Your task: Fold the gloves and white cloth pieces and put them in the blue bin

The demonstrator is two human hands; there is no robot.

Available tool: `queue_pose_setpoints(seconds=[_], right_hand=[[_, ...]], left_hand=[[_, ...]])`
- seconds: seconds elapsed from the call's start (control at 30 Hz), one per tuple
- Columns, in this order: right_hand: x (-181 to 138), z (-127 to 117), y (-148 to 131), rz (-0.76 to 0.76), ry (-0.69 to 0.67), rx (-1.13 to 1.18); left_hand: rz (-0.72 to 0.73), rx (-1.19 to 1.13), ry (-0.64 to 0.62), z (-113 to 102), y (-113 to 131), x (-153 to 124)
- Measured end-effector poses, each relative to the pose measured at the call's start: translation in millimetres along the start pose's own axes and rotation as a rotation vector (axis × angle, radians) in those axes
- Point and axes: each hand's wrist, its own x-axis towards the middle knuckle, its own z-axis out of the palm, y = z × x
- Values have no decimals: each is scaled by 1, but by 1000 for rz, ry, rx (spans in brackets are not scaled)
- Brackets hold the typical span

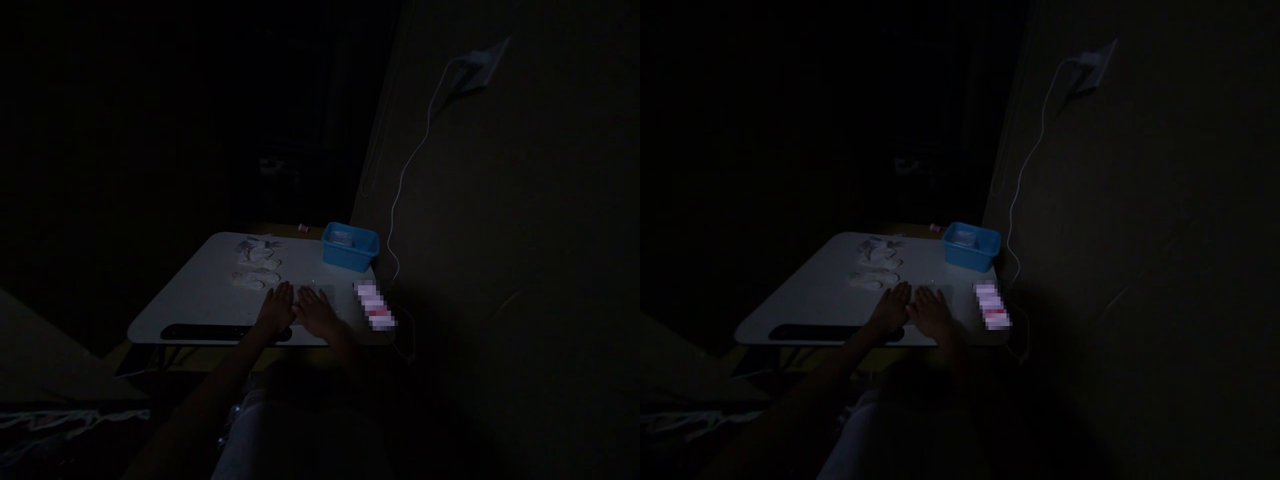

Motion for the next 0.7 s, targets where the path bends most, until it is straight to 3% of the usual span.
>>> queue_pose_setpoints(seconds=[0.4, 0.7], right_hand=[[-21, 2, 52, 160, 57, -84], [-24, 2, 57, 211, 51, -80]], left_hand=[[-9, -9, 42, 2, 1, 0], [-54, -1, 78, 3, 1, -1]])
